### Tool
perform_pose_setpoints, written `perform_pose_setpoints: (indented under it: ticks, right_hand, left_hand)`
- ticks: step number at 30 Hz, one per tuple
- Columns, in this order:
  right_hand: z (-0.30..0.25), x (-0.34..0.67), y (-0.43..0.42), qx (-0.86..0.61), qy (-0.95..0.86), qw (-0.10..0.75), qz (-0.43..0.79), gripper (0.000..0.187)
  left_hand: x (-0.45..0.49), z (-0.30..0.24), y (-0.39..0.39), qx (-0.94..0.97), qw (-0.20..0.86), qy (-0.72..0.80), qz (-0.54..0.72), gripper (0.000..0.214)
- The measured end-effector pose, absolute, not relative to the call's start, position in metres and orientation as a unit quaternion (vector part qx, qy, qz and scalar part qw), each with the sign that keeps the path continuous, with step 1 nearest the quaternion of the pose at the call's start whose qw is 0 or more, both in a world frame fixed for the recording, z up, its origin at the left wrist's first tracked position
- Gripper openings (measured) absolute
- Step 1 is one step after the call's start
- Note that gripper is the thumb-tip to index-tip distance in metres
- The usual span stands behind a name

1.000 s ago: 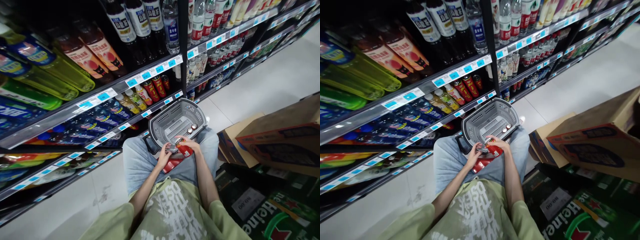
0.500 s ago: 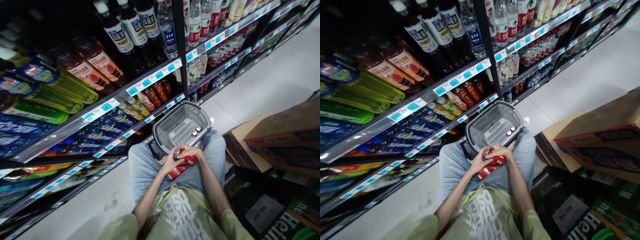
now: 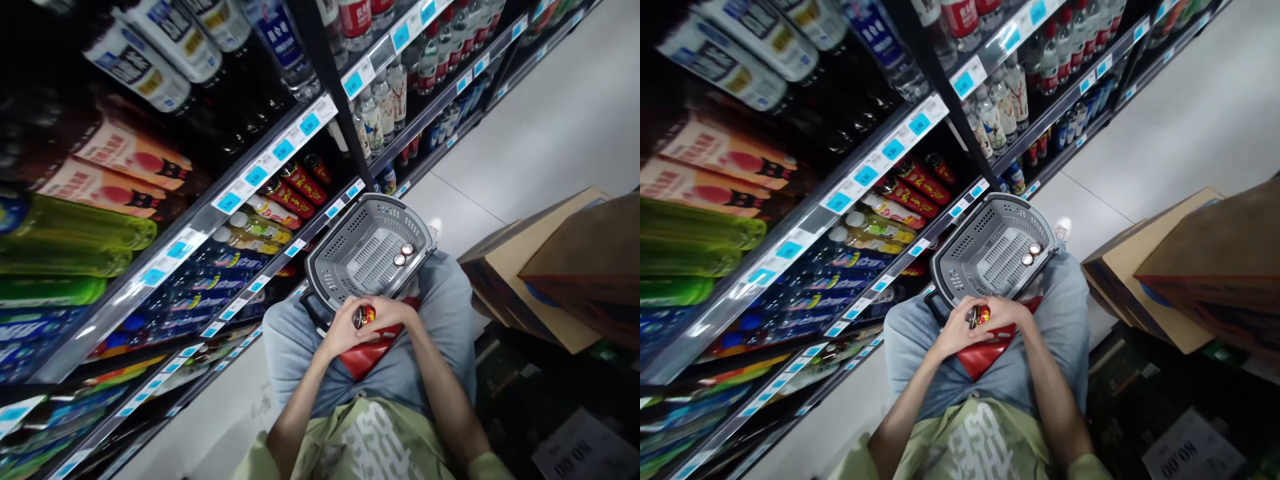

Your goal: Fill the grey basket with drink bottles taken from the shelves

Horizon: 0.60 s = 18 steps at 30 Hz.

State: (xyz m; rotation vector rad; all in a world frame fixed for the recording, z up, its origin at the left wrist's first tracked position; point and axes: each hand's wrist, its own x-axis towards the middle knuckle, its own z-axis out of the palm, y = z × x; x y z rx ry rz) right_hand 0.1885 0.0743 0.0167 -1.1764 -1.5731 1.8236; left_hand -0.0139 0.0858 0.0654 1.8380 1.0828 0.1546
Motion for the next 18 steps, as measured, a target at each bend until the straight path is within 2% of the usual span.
perform_pose_setpoints:
  ticks: [3, 6, 8, 13, 18]
  right_hand:
    - [0.02, 0.189, 0.077, -0.517, -0.53, 0.286, 0.608, 0.079]
    - [0.021, 0.187, 0.08, -0.573, -0.505, 0.37, 0.528, 0.056]
    - [0.021, 0.186, 0.082, -0.597, -0.492, 0.395, 0.495, 0.039]
    - [0.022, 0.181, 0.083, -0.602, -0.427, 0.384, 0.555, 0.025]
    - [0.028, 0.175, 0.081, -0.629, -0.421, 0.331, 0.563, 0.035]
  left_hand:
    - [-0.014, 0.066, 0.108, 0.766, 0.4, 0.501, 0.054, 0.057]
    - [-0.009, 0.05, 0.129, 0.759, 0.326, 0.562, 0.053, 0.051]
    - [-0.001, 0.029, 0.141, 0.752, 0.299, 0.585, 0.042, 0.049]
    - [0.042, -0.053, 0.162, 0.72, 0.283, 0.631, -0.065, 0.048]
    - [0.086, -0.138, 0.172, 0.684, 0.3, 0.643, -0.169, 0.048]
